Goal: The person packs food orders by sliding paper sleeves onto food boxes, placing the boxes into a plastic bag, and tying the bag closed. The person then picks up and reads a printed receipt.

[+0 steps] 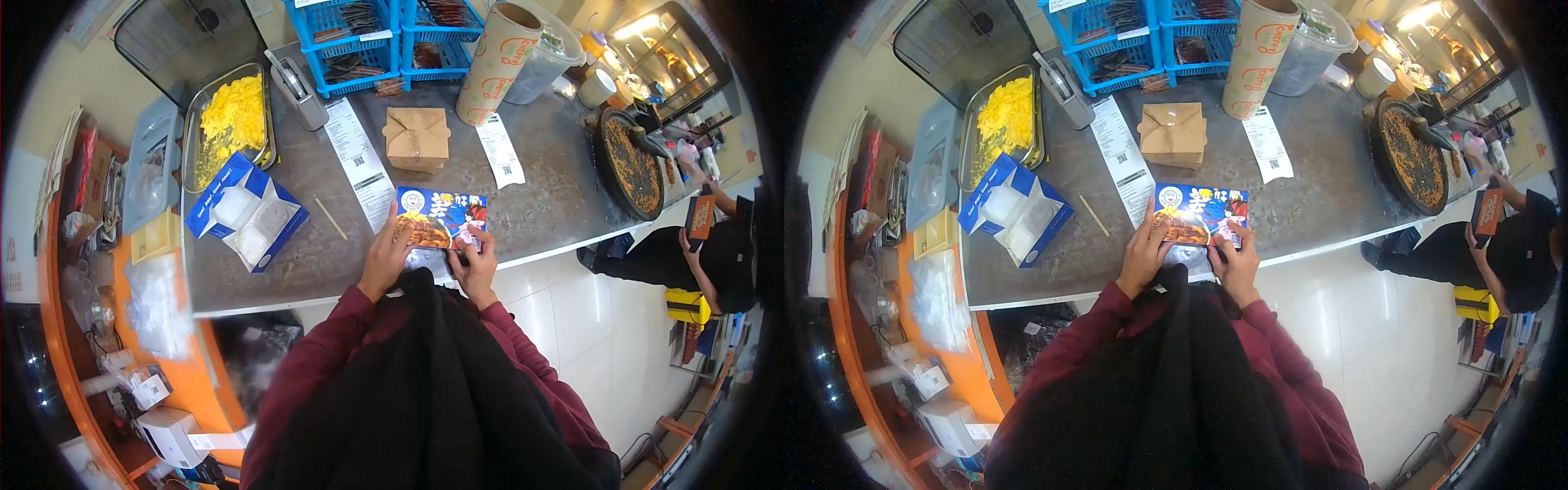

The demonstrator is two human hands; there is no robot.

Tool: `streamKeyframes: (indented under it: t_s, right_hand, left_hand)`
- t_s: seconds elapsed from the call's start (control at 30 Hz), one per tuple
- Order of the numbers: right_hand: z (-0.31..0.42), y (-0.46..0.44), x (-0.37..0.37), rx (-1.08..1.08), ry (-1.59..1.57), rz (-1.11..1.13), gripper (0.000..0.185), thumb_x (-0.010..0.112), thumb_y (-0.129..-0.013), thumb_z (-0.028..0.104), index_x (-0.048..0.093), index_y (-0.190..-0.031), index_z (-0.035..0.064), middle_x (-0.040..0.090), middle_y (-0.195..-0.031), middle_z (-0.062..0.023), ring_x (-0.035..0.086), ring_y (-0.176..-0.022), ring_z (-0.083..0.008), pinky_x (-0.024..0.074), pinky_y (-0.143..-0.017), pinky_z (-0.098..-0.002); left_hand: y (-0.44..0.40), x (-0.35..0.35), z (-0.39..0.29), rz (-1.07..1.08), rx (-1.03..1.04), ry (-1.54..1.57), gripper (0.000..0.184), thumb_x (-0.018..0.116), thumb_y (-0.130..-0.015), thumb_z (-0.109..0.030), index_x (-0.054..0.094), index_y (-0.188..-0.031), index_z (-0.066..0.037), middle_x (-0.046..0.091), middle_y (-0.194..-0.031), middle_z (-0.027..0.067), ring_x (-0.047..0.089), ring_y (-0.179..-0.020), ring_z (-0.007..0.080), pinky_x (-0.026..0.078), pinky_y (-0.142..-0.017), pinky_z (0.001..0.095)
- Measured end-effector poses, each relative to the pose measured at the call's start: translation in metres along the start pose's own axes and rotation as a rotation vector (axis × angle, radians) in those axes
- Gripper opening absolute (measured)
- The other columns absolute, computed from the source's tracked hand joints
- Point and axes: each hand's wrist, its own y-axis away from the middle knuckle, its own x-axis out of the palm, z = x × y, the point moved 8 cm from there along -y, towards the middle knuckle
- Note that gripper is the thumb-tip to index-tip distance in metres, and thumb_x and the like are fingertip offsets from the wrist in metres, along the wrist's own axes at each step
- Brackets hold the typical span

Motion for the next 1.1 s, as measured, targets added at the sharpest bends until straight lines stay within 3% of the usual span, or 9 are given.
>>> streamKeyframes:
  t_s: [0.17,0.27,0.53,0.67,0.7,0.83,0.93,1.0,1.1]
  right_hand:
    - [-0.003,0.004,0.005,0.035,-0.002,0.016,0.03,0.083,-0.074,0.013,0.07,-0.1,0.0114,0.059,-0.124,-0.0149,0.062,-0.107,-0.0342,0.0547,-0.082,-0.0398]
    - [-0.001,0.005,0.003,0.017,-0.019,0.015,0.03,0.084,-0.074,0.017,0.07,-0.1,0.0111,0.059,-0.124,-0.0147,0.063,-0.106,-0.0332,0.0548,-0.079,-0.0396]
    - [-0.001,0.003,0.005,0.003,0.023,0.028,0.029,0.082,-0.078,0.018,0.069,-0.102,0.0098,0.057,-0.123,-0.0143,0.063,-0.103,-0.0326,0.0548,-0.075,-0.0375]
    - [0.002,-0.003,-0.005,0.003,-0.051,0.071,0.031,0.083,-0.076,0.019,0.068,-0.103,0.0097,0.056,-0.126,-0.0142,0.063,-0.104,-0.0343,0.0541,-0.08,-0.0386]
    - [0.003,-0.007,-0.012,0.039,-0.088,0.038,0.034,0.083,-0.077,0.018,0.066,-0.105,0.0082,0.053,-0.126,-0.016,0.059,-0.108,-0.0349,0.0513,-0.085,-0.0396]
    - [0.014,-0.023,-0.029,0.167,-0.156,-0.063,0.045,0.08,-0.077,0.013,0.058,-0.115,0.0033,0.039,-0.128,-0.0232,0.045,-0.121,-0.0359,0.0385,-0.102,-0.0444]
    - [0.064,-0.061,-0.043,0.005,-0.294,-0.107,0.032,0.079,-0.078,0.011,0.063,-0.105,0.0037,0.044,-0.123,-0.0217,0.048,-0.115,-0.0356,0.0415,-0.096,-0.0445]
    - [0.108,-0.111,-0.017,-0.116,-0.521,0.083,0.006,0.07,-0.086,0.007,0.067,-0.089,0.0025,0.058,-0.105,-0.0163,0.056,-0.1,-0.033,0.0445,-0.089,-0.0411]
    - [0.173,-0.198,0.065,-0.244,-0.717,0.254,0.014,0.059,-0.094,0.011,0.068,-0.097,0.0008,0.064,-0.098,-0.0171,0.061,-0.095,-0.034,0.0471,-0.085,-0.0402]
  left_hand:
    - [0.0,0.002,-0.009,0.091,-0.082,-0.25,0.045,0.07,-0.086,-0.019,0.058,-0.127,-0.003,0.029,-0.155,0.0263,0.046,-0.133,0.0378,0.028,-0.109,0.062]
    - [0.008,-0.002,-0.01,0.025,-0.106,-0.031,0.047,0.066,-0.09,-0.03,0.057,-0.128,-0.004,0.032,-0.153,0.0261,0.044,-0.135,0.0364,0.018,-0.107,0.0695]
    - [0.013,0.007,-0.004,0.003,-0.328,-0.017,0.049,0.062,-0.091,-0.042,0.052,-0.128,-0.01,0.042,-0.148,0.0216,0.048,-0.132,0.0313,0.021,-0.101,0.0617]
    - [0.013,0.012,0.006,0.052,-0.455,0.141,0.054,0.067,-0.088,-0.04,0.047,-0.131,-0.014,0.043,-0.149,0.018,0.049,-0.131,0.0283,0.023,-0.096,0.0611]
    - [0.012,0.009,0.004,-0.009,-0.477,0.123,0.06,0.071,-0.085,-0.037,0.044,-0.132,-0.01,0.057,-0.13,0.0124,0.056,-0.119,0.0258,0.024,-0.099,0.0525]
    - [0.018,-0.004,-0.007,-0.279,-0.477,0.2,0.057,0.074,-0.083,-0.032,0.047,-0.127,-0.008,0.058,-0.125,0.0152,0.056,-0.116,0.0313,0.035,-0.096,0.0467]
    - [0.023,-0.002,-0.006,-0.344,-0.487,0.198,0.058,0.075,-0.083,-0.03,0.046,-0.127,-0.004,0.057,-0.121,0.0175,0.054,-0.114,0.0356,0.04,-0.093,0.0453]
    - [0.021,0.004,-0.003,-0.293,-0.532,0.207,0.062,0.074,-0.084,-0.034,0.045,-0.13,-0.002,0.055,-0.12,0.0199,0.051,-0.114,0.0393,0.038,-0.096,0.0487]
    - [0.014,0.006,0.0,-0.241,-0.585,0.283,0.064,0.073,-0.085,-0.031,0.042,-0.13,0.001,0.054,-0.118,0.0219,0.049,-0.113,0.0409,0.039,-0.096,0.0481]
